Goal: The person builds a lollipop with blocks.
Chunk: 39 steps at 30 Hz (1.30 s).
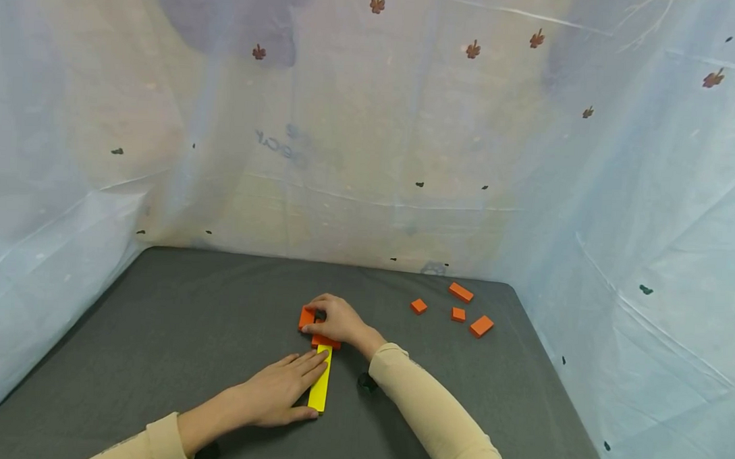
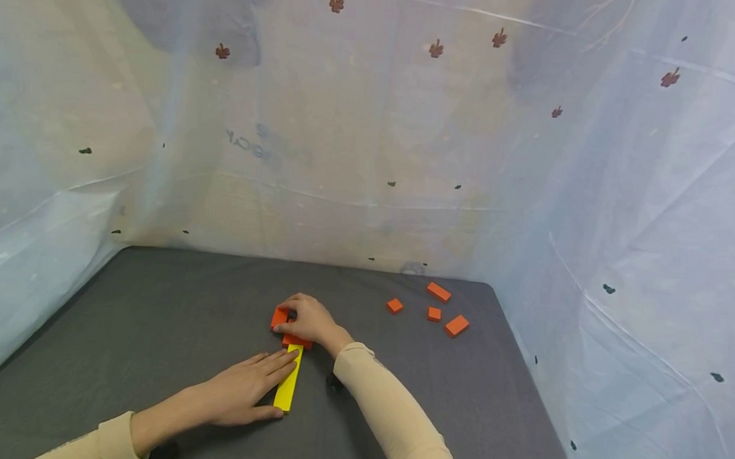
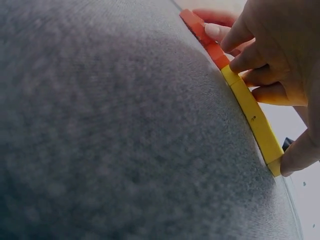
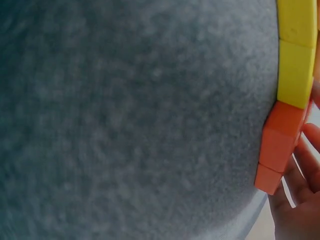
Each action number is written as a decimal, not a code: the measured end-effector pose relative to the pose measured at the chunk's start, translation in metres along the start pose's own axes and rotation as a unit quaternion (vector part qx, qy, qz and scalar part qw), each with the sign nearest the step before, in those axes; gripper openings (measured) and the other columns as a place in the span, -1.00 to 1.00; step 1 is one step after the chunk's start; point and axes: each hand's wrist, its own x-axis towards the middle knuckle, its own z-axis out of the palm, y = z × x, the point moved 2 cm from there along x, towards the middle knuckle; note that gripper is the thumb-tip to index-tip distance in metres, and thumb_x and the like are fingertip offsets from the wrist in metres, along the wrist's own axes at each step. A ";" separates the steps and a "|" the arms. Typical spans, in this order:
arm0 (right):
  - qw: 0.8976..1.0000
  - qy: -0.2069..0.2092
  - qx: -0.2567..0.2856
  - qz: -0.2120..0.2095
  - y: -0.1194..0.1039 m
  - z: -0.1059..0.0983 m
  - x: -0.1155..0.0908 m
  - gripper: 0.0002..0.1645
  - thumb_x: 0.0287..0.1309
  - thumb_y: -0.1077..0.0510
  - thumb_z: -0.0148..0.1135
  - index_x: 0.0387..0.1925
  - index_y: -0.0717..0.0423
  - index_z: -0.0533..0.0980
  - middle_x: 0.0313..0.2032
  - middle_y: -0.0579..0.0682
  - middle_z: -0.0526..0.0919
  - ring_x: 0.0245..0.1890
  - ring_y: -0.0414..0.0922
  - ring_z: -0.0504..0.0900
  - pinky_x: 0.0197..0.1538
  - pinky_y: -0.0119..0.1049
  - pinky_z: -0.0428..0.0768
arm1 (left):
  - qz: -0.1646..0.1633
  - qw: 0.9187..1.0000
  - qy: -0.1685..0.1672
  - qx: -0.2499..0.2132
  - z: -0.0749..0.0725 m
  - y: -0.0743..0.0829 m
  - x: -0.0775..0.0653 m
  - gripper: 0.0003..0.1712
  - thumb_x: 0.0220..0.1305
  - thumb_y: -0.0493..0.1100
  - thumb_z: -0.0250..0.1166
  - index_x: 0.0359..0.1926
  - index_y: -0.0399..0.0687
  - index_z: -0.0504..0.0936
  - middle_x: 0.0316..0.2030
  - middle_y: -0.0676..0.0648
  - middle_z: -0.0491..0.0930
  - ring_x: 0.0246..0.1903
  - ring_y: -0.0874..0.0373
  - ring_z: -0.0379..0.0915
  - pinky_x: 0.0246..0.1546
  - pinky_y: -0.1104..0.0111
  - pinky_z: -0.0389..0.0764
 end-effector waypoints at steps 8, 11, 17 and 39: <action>0.999 0.014 0.031 0.018 0.003 0.001 0.002 -0.48 0.42 -0.08 0.33 0.31 -0.03 0.60 0.25 -0.04 0.61 0.28 -0.05 0.56 0.34 -0.16 0.53 | -0.006 1.000 -0.003 -0.015 -0.003 0.001 -0.001 0.03 0.44 0.42 0.15 0.63 -0.12 0.15 0.64 -0.11 0.01 0.60 -0.05 -0.02 0.50 -0.08 0.20; 0.999 0.016 0.029 0.025 0.003 0.000 0.003 -0.49 0.43 -0.05 0.32 0.32 -0.03 0.60 0.25 -0.01 0.62 0.30 -0.03 0.55 0.38 -0.13 0.49 | -0.005 1.000 -0.001 -0.015 -0.003 0.001 -0.001 0.03 0.44 0.42 0.15 0.63 -0.12 0.15 0.64 -0.11 0.01 0.60 -0.05 -0.02 0.50 -0.08 0.21; 0.999 0.014 0.035 0.037 0.004 0.002 0.004 -0.49 0.43 -0.04 0.33 0.32 -0.03 0.60 0.23 -0.01 0.62 0.28 -0.02 0.55 0.37 -0.12 0.50 | -0.002 1.000 0.005 -0.011 0.000 0.000 0.000 0.04 0.43 0.44 0.13 0.63 -0.12 0.16 0.64 -0.12 0.02 0.60 -0.06 -0.01 0.49 -0.09 0.22; 0.998 0.017 0.041 0.037 0.004 0.001 0.000 -0.51 0.41 -0.02 0.34 0.30 -0.01 0.61 0.21 0.02 0.63 0.25 0.00 0.56 0.35 -0.11 0.51 | 0.001 1.000 0.005 -0.019 -0.001 0.000 -0.001 0.04 0.43 0.43 0.14 0.62 -0.15 0.17 0.63 -0.13 0.03 0.59 -0.10 0.00 0.48 -0.13 0.22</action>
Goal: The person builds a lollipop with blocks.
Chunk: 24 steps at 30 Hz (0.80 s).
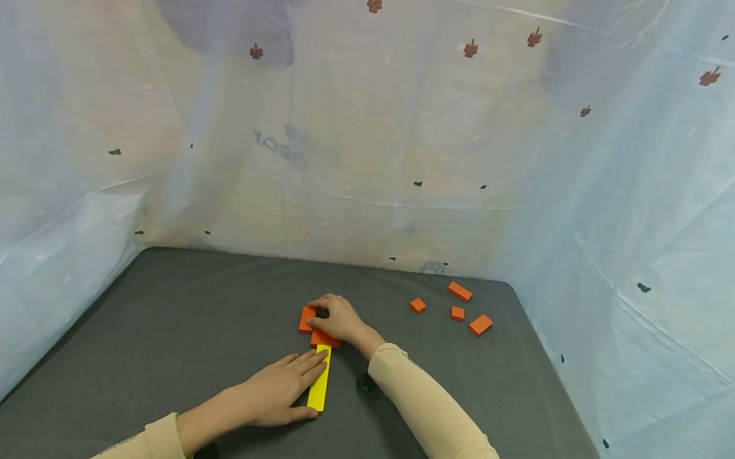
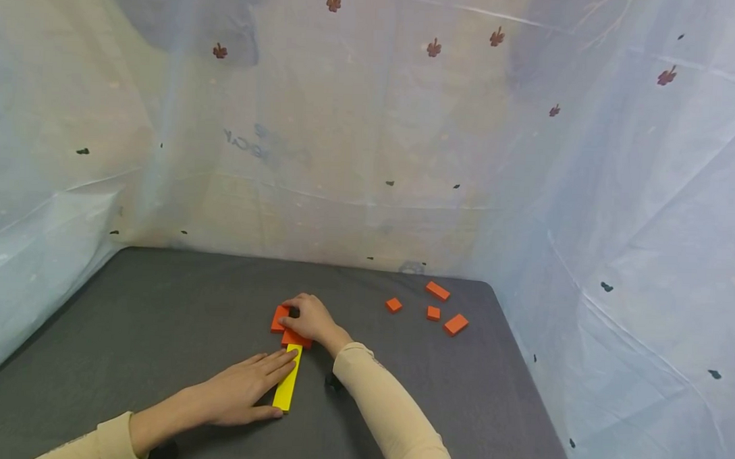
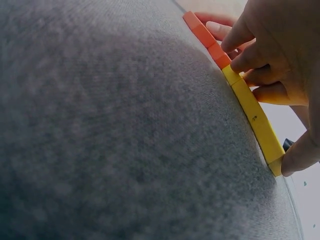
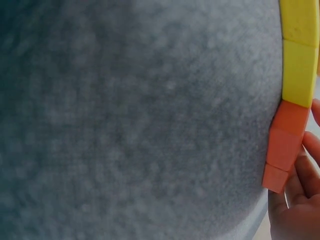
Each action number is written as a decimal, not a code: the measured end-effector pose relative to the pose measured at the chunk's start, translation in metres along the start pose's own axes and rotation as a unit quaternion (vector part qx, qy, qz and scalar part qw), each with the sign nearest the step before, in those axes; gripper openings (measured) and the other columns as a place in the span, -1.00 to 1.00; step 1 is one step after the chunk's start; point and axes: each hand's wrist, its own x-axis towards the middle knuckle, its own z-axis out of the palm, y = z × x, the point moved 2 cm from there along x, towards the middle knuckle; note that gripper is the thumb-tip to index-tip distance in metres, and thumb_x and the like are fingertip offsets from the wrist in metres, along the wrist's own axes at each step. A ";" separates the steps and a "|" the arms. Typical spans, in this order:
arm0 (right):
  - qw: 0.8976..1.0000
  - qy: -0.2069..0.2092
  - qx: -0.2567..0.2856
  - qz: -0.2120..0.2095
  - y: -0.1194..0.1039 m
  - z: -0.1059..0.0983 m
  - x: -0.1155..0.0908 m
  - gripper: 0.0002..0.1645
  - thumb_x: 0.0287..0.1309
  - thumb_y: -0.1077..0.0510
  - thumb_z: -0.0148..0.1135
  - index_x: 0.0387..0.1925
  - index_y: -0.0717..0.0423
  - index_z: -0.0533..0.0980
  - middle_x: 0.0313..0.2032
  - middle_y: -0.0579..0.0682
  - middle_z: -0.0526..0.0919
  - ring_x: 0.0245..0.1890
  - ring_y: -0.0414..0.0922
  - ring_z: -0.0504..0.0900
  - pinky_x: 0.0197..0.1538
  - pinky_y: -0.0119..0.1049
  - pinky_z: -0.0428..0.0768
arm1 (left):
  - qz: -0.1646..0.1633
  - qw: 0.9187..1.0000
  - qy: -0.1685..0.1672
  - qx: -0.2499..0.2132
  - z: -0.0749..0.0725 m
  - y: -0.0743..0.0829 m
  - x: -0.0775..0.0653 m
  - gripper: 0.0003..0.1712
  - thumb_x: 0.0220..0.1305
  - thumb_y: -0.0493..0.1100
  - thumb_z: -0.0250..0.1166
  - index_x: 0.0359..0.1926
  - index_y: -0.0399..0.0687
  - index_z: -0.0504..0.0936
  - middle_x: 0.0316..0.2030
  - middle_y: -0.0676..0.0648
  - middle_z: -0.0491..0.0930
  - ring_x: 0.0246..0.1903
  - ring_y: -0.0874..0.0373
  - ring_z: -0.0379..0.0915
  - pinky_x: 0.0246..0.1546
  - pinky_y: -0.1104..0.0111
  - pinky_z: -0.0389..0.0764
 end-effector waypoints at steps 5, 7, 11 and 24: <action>1.000 -0.002 0.004 -0.001 0.001 0.000 0.000 -0.50 0.43 -0.03 0.32 0.31 0.00 0.60 0.22 0.02 0.61 0.26 0.00 0.55 0.36 -0.10 0.50 | -0.002 1.000 -0.002 -0.004 0.001 -0.002 0.001 0.04 0.43 0.44 0.14 0.63 -0.12 0.16 0.64 -0.10 0.00 0.60 -0.08 -0.02 0.49 -0.13 0.20; 1.000 0.000 0.013 -0.001 0.001 -0.001 -0.002 -0.49 0.43 -0.04 0.32 0.31 0.01 0.60 0.23 0.02 0.61 0.26 0.00 0.55 0.36 -0.10 0.51 | -0.004 1.000 -0.004 -0.007 0.001 -0.003 0.001 0.04 0.42 0.44 0.15 0.63 -0.10 0.15 0.65 -0.09 -0.01 0.60 -0.08 -0.04 0.50 -0.13 0.18; 0.999 0.006 0.043 -0.005 0.003 -0.008 -0.008 -0.45 0.44 -0.06 0.30 0.34 0.04 0.57 0.25 0.03 0.60 0.25 0.00 0.57 0.32 -0.08 0.55 | -0.006 1.000 -0.002 -0.008 0.000 -0.003 0.001 0.04 0.42 0.45 0.14 0.63 -0.10 0.17 0.65 -0.09 0.00 0.60 -0.08 -0.04 0.50 -0.14 0.17; 0.992 0.081 0.098 -0.016 0.041 -0.055 -0.051 -0.45 0.49 0.00 0.24 0.38 0.13 0.52 0.30 0.09 0.55 0.24 0.10 0.57 0.21 0.04 0.60 | -0.050 0.996 0.079 0.012 -0.019 -0.013 0.019 -0.01 0.41 0.36 0.25 0.58 -0.19 0.26 0.62 -0.17 0.08 0.58 -0.12 0.04 0.48 -0.19 0.17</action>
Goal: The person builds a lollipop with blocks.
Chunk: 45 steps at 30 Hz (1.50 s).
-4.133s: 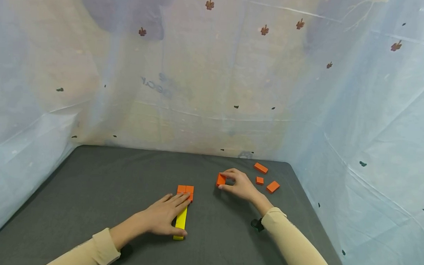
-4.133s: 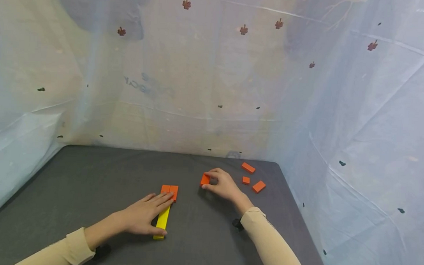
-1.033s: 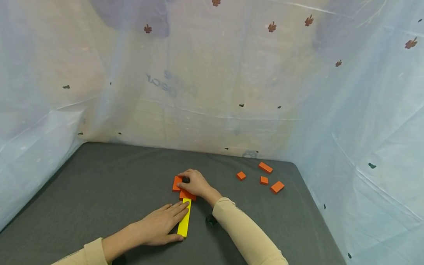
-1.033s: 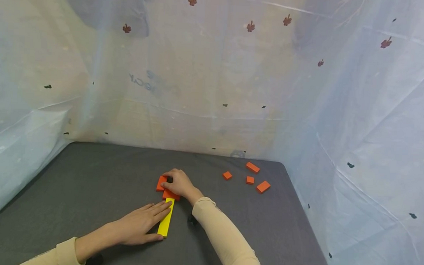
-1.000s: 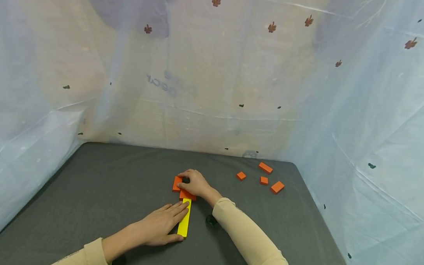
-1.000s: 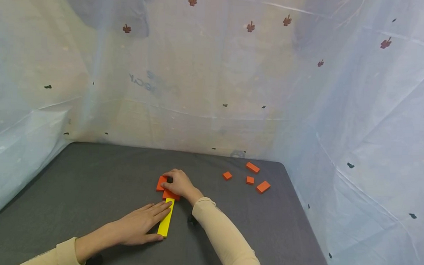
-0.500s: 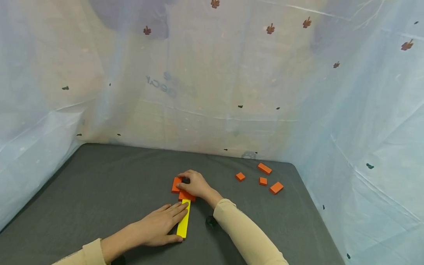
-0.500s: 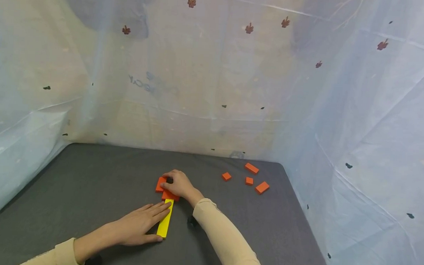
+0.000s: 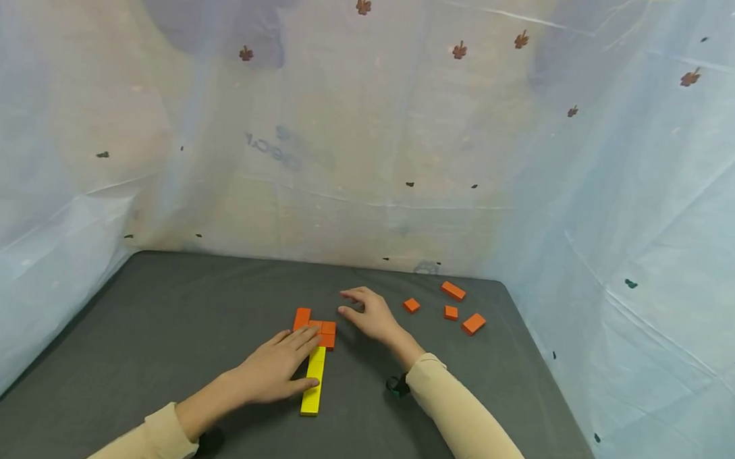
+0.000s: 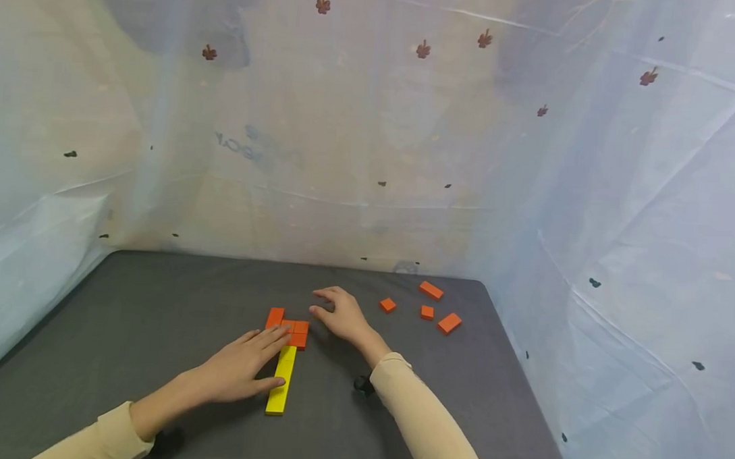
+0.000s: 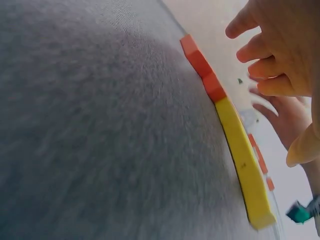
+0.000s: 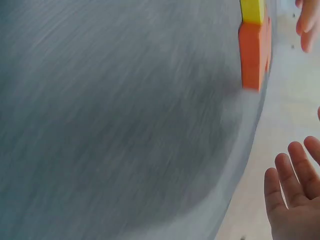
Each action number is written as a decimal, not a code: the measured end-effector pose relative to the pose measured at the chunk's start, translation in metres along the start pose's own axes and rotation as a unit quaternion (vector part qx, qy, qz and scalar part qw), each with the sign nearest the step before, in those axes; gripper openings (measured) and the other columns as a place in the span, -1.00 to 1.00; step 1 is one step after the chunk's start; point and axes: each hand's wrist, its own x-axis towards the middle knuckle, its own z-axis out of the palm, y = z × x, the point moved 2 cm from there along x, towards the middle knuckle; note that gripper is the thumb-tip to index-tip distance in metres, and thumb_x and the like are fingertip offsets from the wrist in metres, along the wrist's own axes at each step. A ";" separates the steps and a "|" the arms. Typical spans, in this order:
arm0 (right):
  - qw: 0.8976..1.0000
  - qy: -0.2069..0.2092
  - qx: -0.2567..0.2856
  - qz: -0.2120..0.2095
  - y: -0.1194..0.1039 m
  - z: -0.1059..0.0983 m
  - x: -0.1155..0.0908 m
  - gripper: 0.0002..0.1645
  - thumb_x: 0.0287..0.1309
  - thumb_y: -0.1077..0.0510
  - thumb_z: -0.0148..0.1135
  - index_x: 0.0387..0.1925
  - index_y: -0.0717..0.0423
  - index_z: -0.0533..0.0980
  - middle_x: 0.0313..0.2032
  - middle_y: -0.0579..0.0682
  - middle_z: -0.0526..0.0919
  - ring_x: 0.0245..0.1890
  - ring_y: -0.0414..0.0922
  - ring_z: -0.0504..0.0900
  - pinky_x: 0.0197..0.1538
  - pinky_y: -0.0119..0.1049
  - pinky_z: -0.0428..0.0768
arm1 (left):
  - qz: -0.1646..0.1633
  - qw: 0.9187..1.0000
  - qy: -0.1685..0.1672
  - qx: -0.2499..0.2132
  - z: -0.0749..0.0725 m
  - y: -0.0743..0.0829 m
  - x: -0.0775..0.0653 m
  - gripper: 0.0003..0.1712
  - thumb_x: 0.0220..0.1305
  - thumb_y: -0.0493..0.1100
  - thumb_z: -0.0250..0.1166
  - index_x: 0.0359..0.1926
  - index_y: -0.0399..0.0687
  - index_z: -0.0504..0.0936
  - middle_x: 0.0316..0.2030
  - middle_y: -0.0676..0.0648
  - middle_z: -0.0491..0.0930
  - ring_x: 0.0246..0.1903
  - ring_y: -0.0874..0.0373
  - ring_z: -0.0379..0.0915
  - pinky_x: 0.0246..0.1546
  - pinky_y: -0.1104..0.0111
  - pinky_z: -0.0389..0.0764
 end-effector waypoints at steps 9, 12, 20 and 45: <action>0.994 0.078 -0.046 0.055 0.047 -0.053 -0.042 -0.49 0.42 0.08 0.32 0.32 0.16 0.57 0.26 0.13 0.58 0.16 0.12 0.62 0.15 0.09 0.62 | -0.027 0.999 -0.023 -0.022 0.007 -0.014 0.020 0.06 0.38 0.41 0.24 0.60 -0.17 0.21 0.64 -0.17 -0.03 0.60 -0.14 -0.03 0.51 -0.22 0.08; 0.990 0.095 -0.068 0.079 0.066 -0.073 -0.059 -0.48 0.42 0.10 0.32 0.32 0.17 0.56 0.28 0.17 0.57 0.16 0.16 0.61 0.16 0.12 0.62 | -0.025 0.999 -0.031 -0.025 0.010 -0.016 0.023 0.08 0.38 0.45 0.21 0.61 -0.16 0.18 0.65 -0.16 -0.05 0.61 -0.14 -0.07 0.52 -0.22 0.04; 0.972 0.122 -0.151 0.134 0.116 -0.124 -0.105 -0.44 0.43 0.10 0.29 0.34 0.29 0.51 0.35 0.33 0.46 0.36 0.38 0.37 0.34 0.39 0.33 | -0.027 0.998 -0.055 -0.030 0.014 -0.017 0.026 0.16 0.34 0.53 0.17 0.63 -0.13 0.13 0.65 -0.15 -0.08 0.62 -0.13 -0.12 0.53 -0.22 -0.03; 0.953 0.103 -0.193 0.209 0.158 -0.146 -0.152 -0.27 0.41 0.00 0.32 0.40 0.37 0.41 0.34 0.44 0.44 0.34 0.42 0.38 0.35 0.36 0.33 | -0.039 0.994 -0.097 -0.016 0.015 -0.016 0.031 0.21 0.31 0.59 0.12 0.65 -0.10 0.07 0.65 -0.14 -0.06 0.62 -0.12 -0.12 0.53 -0.20 0.04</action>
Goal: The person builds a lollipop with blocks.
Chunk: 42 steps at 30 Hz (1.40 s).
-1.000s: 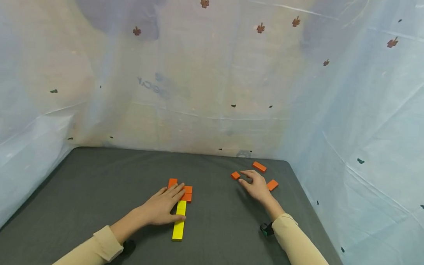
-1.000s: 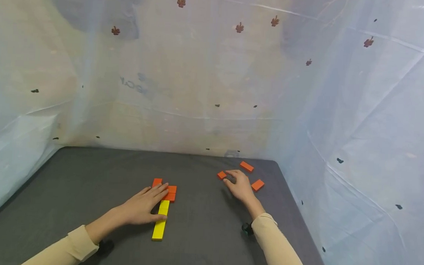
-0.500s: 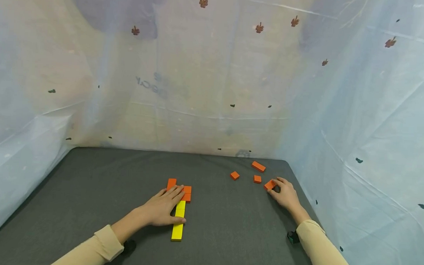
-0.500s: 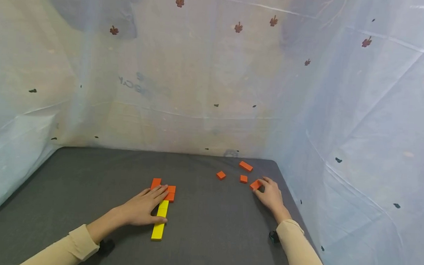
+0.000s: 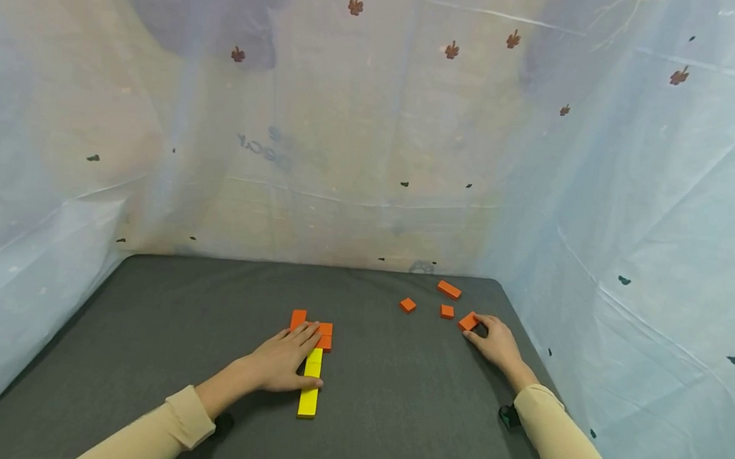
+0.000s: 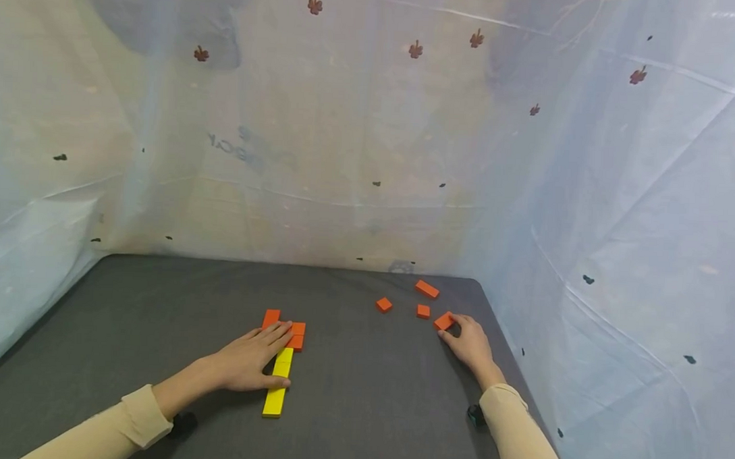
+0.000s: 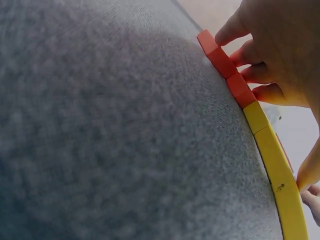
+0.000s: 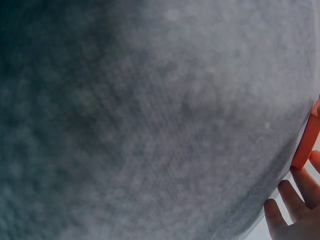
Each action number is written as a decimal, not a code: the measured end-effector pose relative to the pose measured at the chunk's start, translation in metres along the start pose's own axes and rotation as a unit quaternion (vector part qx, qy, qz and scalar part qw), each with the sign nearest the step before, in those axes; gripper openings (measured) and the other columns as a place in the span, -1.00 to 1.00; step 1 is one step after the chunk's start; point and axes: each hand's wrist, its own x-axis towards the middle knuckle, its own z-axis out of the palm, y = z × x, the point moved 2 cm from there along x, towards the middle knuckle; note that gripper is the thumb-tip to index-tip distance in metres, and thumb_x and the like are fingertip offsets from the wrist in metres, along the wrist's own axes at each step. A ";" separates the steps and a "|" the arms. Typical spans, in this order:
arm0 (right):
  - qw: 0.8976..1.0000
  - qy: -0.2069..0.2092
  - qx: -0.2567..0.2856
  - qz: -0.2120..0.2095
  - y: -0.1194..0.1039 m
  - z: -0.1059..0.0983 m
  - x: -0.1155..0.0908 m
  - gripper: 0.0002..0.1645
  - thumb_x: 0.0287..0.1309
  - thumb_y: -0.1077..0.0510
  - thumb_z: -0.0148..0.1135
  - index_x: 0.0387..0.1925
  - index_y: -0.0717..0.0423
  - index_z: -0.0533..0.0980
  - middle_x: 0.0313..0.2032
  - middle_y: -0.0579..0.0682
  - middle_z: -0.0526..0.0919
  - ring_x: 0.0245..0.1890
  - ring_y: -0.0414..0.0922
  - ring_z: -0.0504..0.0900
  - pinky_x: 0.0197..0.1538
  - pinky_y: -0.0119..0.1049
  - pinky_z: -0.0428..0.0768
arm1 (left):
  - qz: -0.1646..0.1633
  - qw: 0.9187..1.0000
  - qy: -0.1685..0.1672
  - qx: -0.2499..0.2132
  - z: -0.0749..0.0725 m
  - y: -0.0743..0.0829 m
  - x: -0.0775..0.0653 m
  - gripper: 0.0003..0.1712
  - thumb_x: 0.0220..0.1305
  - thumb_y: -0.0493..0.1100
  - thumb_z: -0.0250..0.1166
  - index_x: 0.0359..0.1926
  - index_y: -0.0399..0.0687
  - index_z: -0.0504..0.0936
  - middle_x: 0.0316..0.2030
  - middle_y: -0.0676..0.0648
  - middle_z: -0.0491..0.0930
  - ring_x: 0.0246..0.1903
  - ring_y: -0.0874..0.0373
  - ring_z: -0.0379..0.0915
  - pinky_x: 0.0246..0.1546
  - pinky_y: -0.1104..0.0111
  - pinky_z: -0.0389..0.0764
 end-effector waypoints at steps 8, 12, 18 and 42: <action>1.000 0.013 0.008 -0.007 -0.001 0.000 0.000 -0.30 0.41 0.03 0.33 0.39 0.37 0.43 0.33 0.44 0.45 0.33 0.41 0.40 0.35 0.36 0.35 | -0.007 1.000 -0.001 0.001 0.000 0.000 0.000 0.20 0.31 0.58 0.13 0.65 -0.09 0.08 0.65 -0.13 -0.05 0.62 -0.10 -0.11 0.53 -0.18 0.03; 1.000 0.023 0.010 -0.013 -0.007 0.000 0.003 -0.30 0.40 0.01 0.33 0.40 0.33 0.43 0.34 0.41 0.46 0.33 0.40 0.40 0.35 0.36 0.34 | -0.002 1.000 -0.001 -0.001 -0.001 0.000 0.000 0.19 0.31 0.56 0.15 0.65 -0.11 0.09 0.65 -0.15 -0.05 0.62 -0.12 -0.11 0.53 -0.19 0.03; 0.999 0.030 0.028 -0.029 -0.028 0.000 0.007 -0.29 0.39 -0.04 0.35 0.41 0.26 0.45 0.38 0.37 0.43 0.36 0.37 0.39 0.36 0.37 0.34 | -0.002 1.000 -0.003 0.008 -0.001 0.000 0.000 0.20 0.31 0.58 0.14 0.66 -0.10 0.07 0.65 -0.14 -0.07 0.62 -0.11 -0.12 0.54 -0.18 0.03; 0.980 -0.049 0.072 -0.178 -0.142 0.038 0.017 -0.33 0.33 -0.01 0.43 0.40 0.05 0.50 0.39 0.06 0.49 0.30 0.10 0.53 0.32 0.17 0.48 | -0.014 1.000 -0.016 0.009 -0.003 0.003 0.000 0.21 0.29 0.60 0.13 0.66 -0.07 0.08 0.65 -0.13 -0.06 0.62 -0.09 -0.12 0.54 -0.17 0.04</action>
